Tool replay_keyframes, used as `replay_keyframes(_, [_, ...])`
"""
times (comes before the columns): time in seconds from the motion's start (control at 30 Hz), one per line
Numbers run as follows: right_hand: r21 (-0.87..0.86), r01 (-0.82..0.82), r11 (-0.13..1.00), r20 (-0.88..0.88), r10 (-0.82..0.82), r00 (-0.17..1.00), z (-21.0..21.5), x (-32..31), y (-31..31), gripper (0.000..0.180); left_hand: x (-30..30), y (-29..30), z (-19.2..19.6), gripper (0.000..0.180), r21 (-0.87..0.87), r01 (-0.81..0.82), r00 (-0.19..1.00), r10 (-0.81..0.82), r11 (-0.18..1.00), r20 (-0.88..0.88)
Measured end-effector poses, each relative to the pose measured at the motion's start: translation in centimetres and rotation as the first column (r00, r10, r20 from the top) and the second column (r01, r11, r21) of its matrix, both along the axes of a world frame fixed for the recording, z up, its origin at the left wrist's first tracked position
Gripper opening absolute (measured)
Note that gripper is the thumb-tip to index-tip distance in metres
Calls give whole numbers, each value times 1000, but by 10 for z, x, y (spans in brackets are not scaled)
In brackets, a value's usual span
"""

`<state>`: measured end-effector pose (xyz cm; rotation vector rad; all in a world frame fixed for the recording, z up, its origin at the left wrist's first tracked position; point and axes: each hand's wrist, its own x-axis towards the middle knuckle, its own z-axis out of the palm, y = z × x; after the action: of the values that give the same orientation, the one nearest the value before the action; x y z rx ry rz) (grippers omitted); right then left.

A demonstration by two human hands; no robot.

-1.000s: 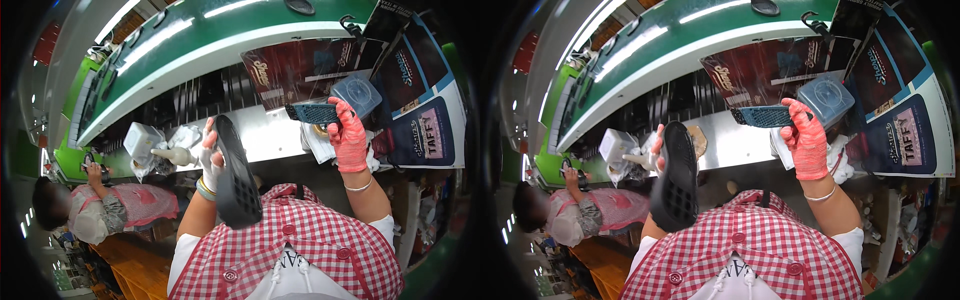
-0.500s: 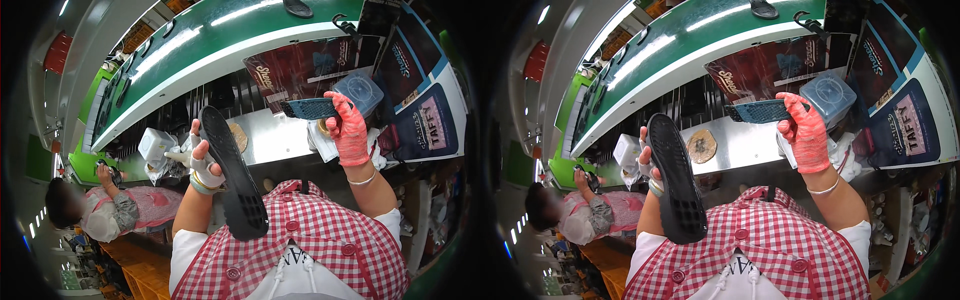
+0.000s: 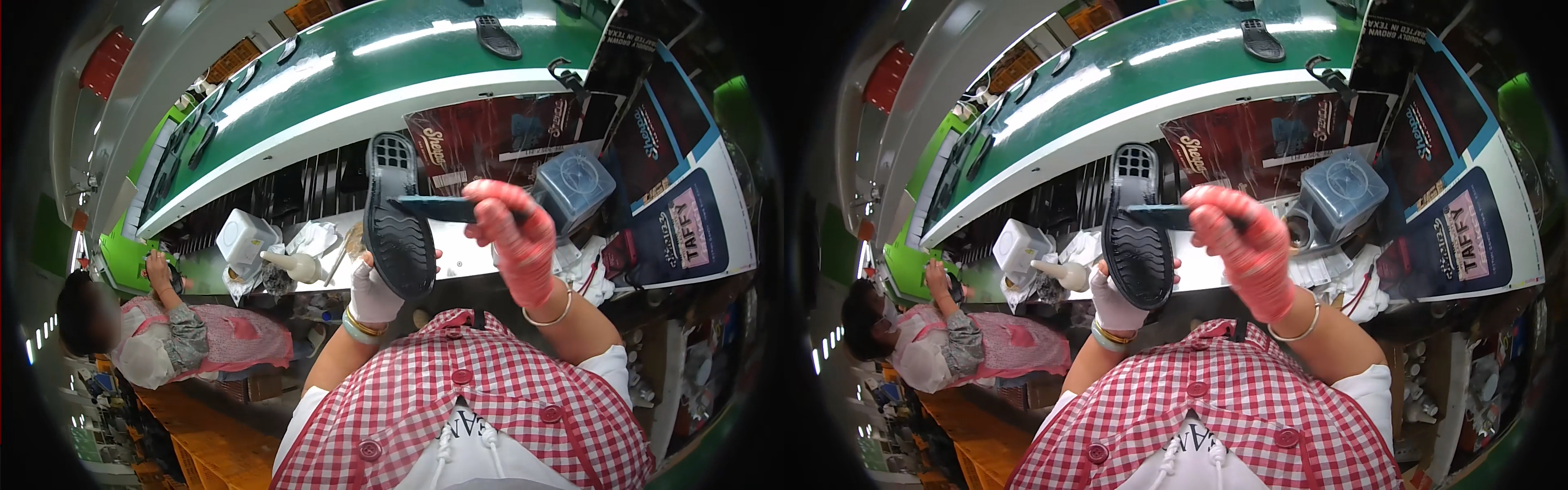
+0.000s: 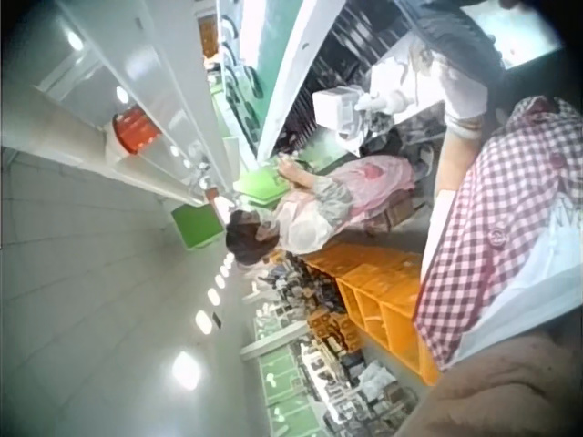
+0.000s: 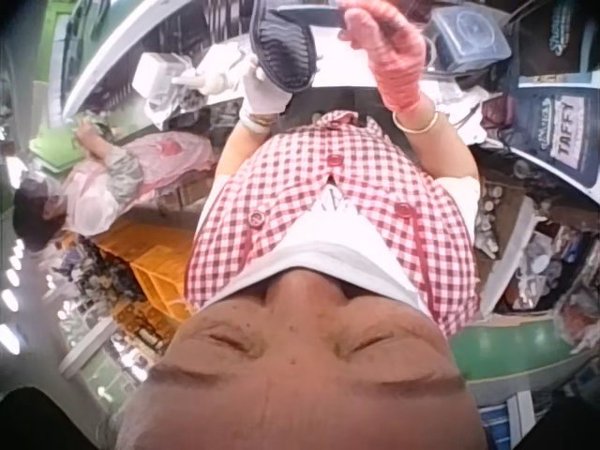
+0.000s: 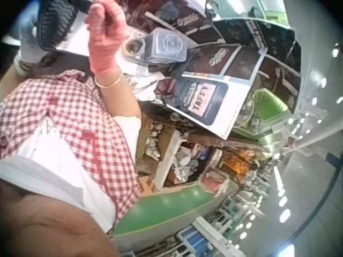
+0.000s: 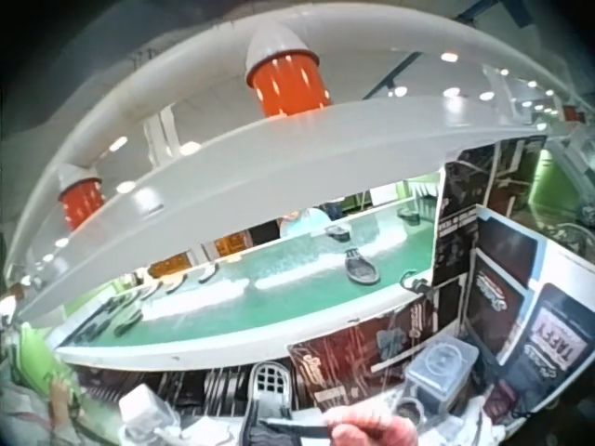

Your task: The person cleans the soles of black slippers using a blue scrubbing tool. They repeatedly pick up a slipper from a green conveyor belt, scrub the bottom surface, and place it back on the belt. The process is repeated for multiple slippers in a continuous loop.

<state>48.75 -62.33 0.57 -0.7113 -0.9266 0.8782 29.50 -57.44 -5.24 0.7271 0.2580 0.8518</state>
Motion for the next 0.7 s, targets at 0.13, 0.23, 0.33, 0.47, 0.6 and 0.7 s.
replay_keyframes(0.13, [432,-10,902,715,-336,613,-8,-17,4,23,-3,7,-6,69,-295,-133,980,169,946,101])
replay_keyframes(0.23, [356,-44,933,779,-271,566,-12,-25,-2,25,-7,28,-17,65,-125,-66,991,79,990,108])
replay_keyframes(0.33, [403,36,914,743,-350,571,-14,-23,8,24,-16,34,-19,66,-193,-49,993,69,980,96])
replay_keyframes(0.47, [341,246,907,483,-393,782,-23,-19,18,20,-34,43,-19,68,-183,-6,998,17,983,62])
replay_keyframes(0.6, [369,410,834,282,-520,806,-29,-25,29,26,-55,62,-6,69,-195,53,994,-32,979,108])
replay_keyframes(0.7, [419,519,745,303,-654,693,-41,-20,34,32,-58,111,22,63,-117,142,974,-118,983,193])
